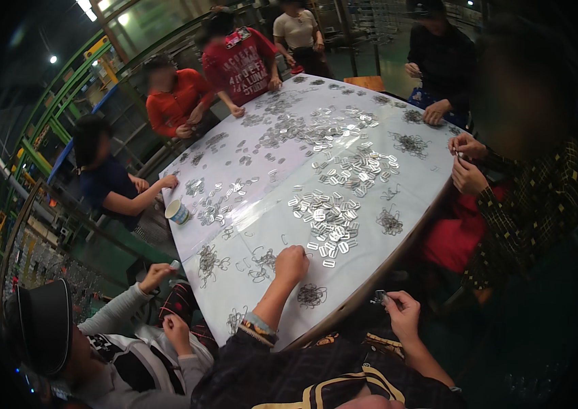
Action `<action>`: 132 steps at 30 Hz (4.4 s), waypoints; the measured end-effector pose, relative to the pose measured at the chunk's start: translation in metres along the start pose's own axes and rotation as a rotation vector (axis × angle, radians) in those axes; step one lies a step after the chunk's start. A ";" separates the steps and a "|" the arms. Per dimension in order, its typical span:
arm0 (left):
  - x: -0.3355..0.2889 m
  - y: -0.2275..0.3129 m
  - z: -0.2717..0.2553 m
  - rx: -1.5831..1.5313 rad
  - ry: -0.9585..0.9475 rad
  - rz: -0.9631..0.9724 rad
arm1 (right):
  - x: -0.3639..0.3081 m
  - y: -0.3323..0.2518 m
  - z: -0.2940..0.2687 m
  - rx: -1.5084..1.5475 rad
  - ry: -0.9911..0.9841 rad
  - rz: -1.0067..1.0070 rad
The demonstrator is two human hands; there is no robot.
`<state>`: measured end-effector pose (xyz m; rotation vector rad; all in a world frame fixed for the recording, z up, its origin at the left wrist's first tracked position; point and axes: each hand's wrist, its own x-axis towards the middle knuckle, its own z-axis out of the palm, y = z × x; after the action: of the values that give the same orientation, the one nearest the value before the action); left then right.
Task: The person sits at a table with several others and repeatedly picks up small metal pieces and wire loops, then links them together by hand. The assembled chains are hung on a nearby metal rack.
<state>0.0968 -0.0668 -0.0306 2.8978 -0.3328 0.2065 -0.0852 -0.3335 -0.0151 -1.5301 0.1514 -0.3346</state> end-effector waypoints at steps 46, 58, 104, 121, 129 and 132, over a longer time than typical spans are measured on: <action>-0.130 0.131 -0.053 -1.207 -0.052 0.330 | 0.148 0.073 0.099 -0.790 -0.288 -0.240; -0.129 0.132 -0.041 -1.209 -0.044 0.134 | 0.058 -0.001 0.026 0.048 -0.357 0.289; -0.048 -0.026 0.003 -0.184 0.306 -0.078 | -0.003 -0.031 0.009 -0.238 -0.154 -0.096; 0.031 -0.028 0.010 0.267 -0.063 0.162 | -0.005 -0.025 0.012 -0.223 -0.140 -0.103; -0.009 0.026 -0.022 -0.435 0.034 0.066 | -0.009 -0.027 0.012 -0.240 -0.124 -0.047; -0.052 0.076 -0.047 -0.842 -0.070 0.229 | -0.006 -0.028 0.014 -0.250 -0.154 -0.056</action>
<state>0.0233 -0.1176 0.0216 2.0363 -0.5936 -0.0098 -0.0900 -0.3181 0.0124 -1.8031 0.0296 -0.2469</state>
